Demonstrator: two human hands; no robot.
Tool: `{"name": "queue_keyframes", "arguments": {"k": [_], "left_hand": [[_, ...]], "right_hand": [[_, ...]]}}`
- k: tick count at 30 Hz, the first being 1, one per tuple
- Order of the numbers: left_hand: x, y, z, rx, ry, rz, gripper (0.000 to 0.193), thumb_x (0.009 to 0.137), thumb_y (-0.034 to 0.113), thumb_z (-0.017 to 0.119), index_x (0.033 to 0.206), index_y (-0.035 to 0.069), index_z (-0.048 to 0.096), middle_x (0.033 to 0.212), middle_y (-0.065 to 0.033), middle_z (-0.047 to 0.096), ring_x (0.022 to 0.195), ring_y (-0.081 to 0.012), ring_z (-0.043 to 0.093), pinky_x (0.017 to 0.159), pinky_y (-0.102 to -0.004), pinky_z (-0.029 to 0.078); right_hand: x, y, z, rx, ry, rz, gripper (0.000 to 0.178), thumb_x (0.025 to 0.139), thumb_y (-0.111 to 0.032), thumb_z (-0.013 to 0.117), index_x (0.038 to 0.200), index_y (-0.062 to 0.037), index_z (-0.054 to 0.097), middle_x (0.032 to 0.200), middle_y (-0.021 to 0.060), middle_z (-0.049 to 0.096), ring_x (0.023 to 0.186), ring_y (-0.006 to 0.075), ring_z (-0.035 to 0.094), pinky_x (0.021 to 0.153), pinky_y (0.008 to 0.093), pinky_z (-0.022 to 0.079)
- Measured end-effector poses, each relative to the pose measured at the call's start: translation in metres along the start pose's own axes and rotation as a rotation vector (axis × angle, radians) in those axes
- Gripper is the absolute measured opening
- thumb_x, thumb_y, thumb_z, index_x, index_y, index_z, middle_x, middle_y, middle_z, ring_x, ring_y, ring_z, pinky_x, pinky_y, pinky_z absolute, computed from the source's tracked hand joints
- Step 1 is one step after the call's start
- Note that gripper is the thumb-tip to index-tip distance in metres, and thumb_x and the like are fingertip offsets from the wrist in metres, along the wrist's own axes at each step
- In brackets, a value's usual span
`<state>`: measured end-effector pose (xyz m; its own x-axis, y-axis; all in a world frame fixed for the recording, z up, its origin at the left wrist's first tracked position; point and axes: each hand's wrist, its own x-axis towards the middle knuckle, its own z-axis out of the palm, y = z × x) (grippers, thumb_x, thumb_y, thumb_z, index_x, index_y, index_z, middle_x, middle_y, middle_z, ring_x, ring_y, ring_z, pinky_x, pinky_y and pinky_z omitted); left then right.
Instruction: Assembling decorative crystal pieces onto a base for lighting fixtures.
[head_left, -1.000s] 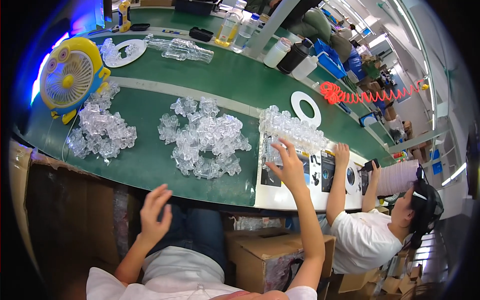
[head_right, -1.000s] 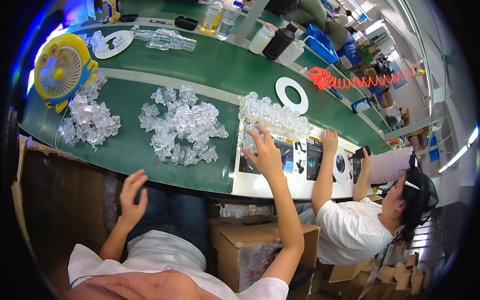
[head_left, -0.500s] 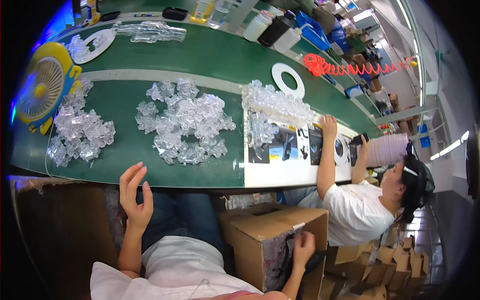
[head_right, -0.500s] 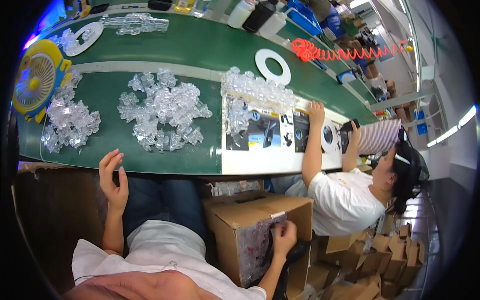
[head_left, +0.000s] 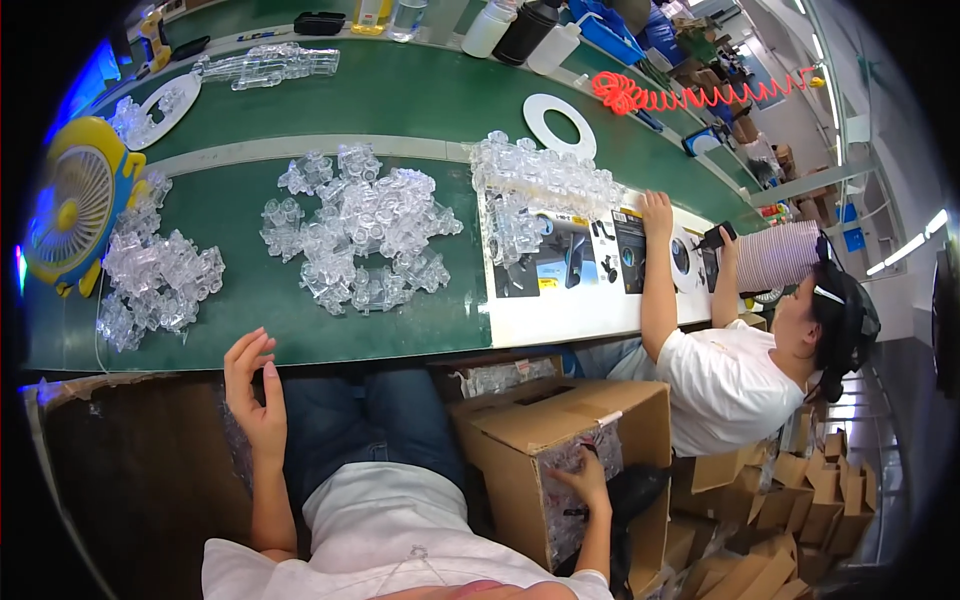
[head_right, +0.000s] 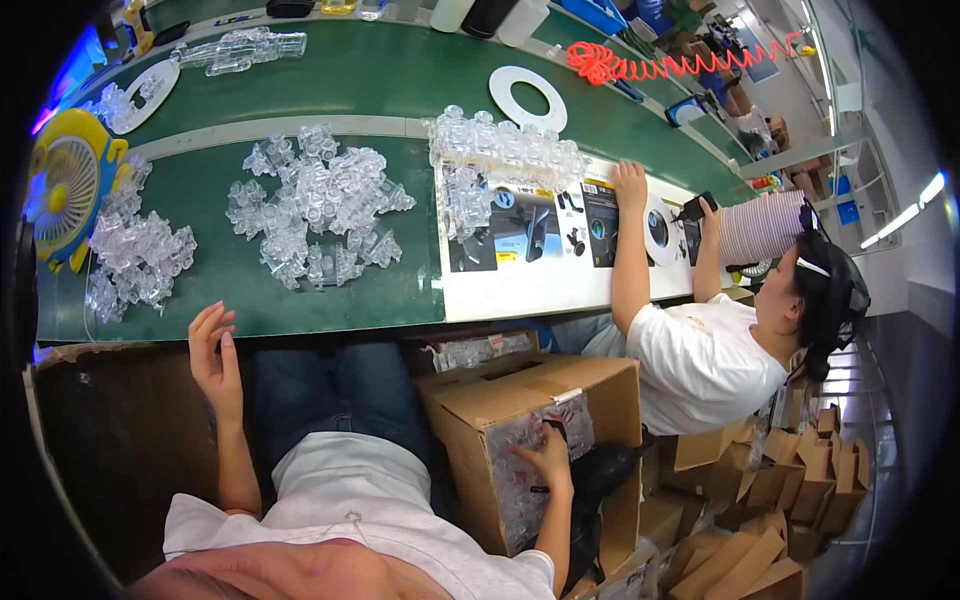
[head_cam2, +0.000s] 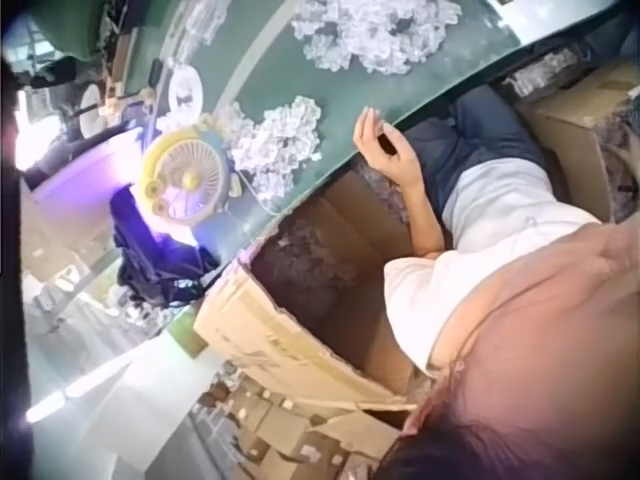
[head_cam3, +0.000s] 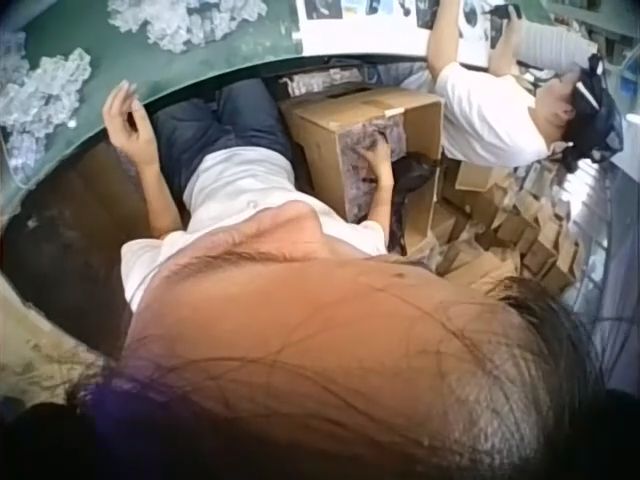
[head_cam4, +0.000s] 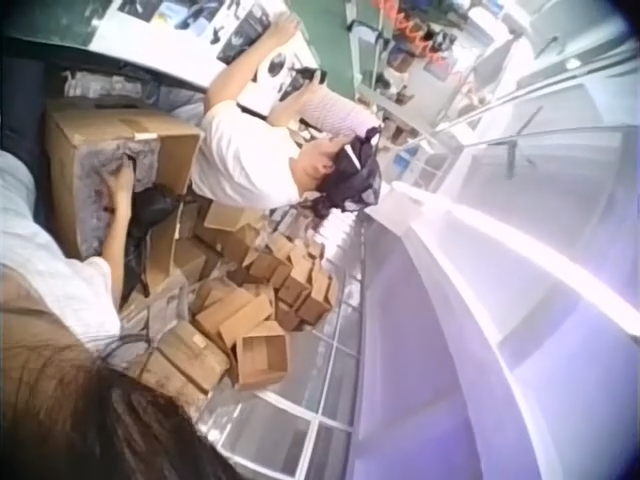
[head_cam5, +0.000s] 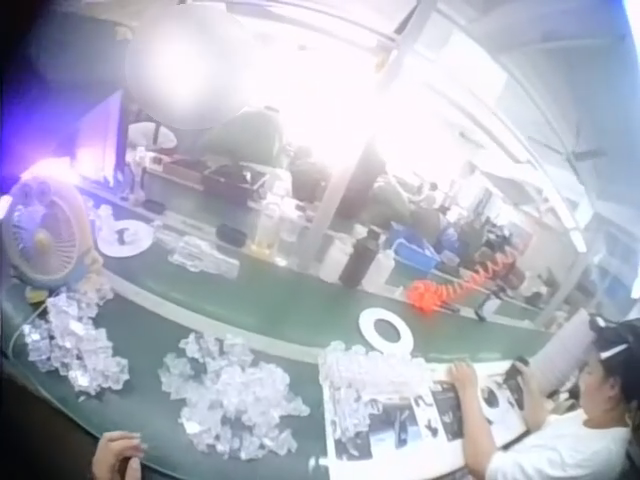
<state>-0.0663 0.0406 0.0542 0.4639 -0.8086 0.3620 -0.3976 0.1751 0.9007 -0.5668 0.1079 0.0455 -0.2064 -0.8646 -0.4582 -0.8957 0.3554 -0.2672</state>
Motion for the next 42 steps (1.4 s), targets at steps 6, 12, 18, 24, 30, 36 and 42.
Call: {"name": "queue_keyframes", "arguments": {"k": [6,12,18,24,30,36,42], "left_hand": [[0.001,0.001,-0.005,-0.056,-0.008,-0.067,0.029,0.089,-0.004,0.045,0.116,-0.001,0.054,0.122,-0.0123,0.051,0.102,-0.0200,0.057,0.085,-0.0293,0.047],[0.005,0.033,0.035,-0.298,-0.326,-0.140,0.063,0.078,0.010,0.068,0.134,0.003,0.039,0.129,-0.0150,0.047,0.110,-0.0222,0.054,0.087,-0.0309,0.046],[-0.011,0.070,0.081,-0.519,-0.657,-0.048,0.104,0.072,0.021,0.080,0.146,0.005,0.009,0.140,-0.0164,0.035,0.127,-0.0242,0.039,0.101,-0.0379,0.035],[-0.020,0.066,0.103,-1.071,-0.391,-0.383,0.071,0.092,0.017,0.057,0.145,0.004,0.011,0.136,-0.0115,0.037,0.123,-0.0164,0.040,0.103,-0.0318,0.032],[-0.015,0.077,0.119,-1.034,-0.488,-0.312,0.068,0.095,0.018,0.052,0.146,0.005,0.009,0.138,-0.0120,0.035,0.125,-0.0185,0.038,0.101,-0.0330,0.034],[-0.009,0.076,0.116,-0.748,-0.695,-0.240,0.065,0.093,0.009,0.044,0.146,0.008,0.008,0.142,-0.0165,0.029,0.124,-0.0262,0.041,0.099,-0.0390,0.037],[-0.010,0.072,0.108,-0.644,-0.681,-0.215,0.061,0.092,0.008,0.045,0.145,0.005,0.014,0.141,-0.0170,0.033,0.122,-0.0259,0.045,0.097,-0.0368,0.038]], "right_hand": [[-0.035,-0.052,-0.113,0.445,0.625,-0.129,0.048,0.061,-0.016,0.085,0.094,-0.0012,0.054,0.089,0.0069,0.057,0.083,0.0177,0.055,0.077,0.0314,0.046],[-0.001,-0.179,-0.150,0.412,0.407,-0.521,0.054,0.062,-0.008,0.083,0.108,-0.0004,0.055,0.096,0.0087,0.061,0.086,0.0157,0.059,0.077,0.0280,0.049],[0.023,-0.316,-0.118,0.275,-0.235,-0.929,0.069,0.064,-0.013,0.082,0.123,-0.0030,0.049,0.108,0.0071,0.061,0.092,0.0142,0.058,0.070,0.0272,0.050],[0.040,-0.315,-0.106,0.385,-0.075,-1.222,0.079,0.069,-0.011,0.078,0.135,-0.0030,0.035,0.131,0.0136,0.045,0.106,0.0205,0.057,0.078,0.0283,0.050],[0.023,-0.278,-0.091,0.485,-0.038,-0.892,0.081,0.069,-0.013,0.081,0.134,-0.0004,0.035,0.102,0.0119,0.062,0.092,0.0167,0.062,0.082,0.0283,0.049],[0.086,-0.259,-0.158,0.051,0.518,-0.738,0.076,0.070,-0.016,0.077,0.136,-0.0086,0.041,0.097,0.0151,0.065,0.081,0.0221,0.065,0.070,0.0311,0.050],[0.177,-0.257,-0.151,-0.033,0.360,-0.663,0.071,0.066,-0.029,0.077,0.129,-0.0114,0.049,0.096,0.0153,0.067,0.090,0.0277,0.064,0.079,0.0340,0.049]]}}
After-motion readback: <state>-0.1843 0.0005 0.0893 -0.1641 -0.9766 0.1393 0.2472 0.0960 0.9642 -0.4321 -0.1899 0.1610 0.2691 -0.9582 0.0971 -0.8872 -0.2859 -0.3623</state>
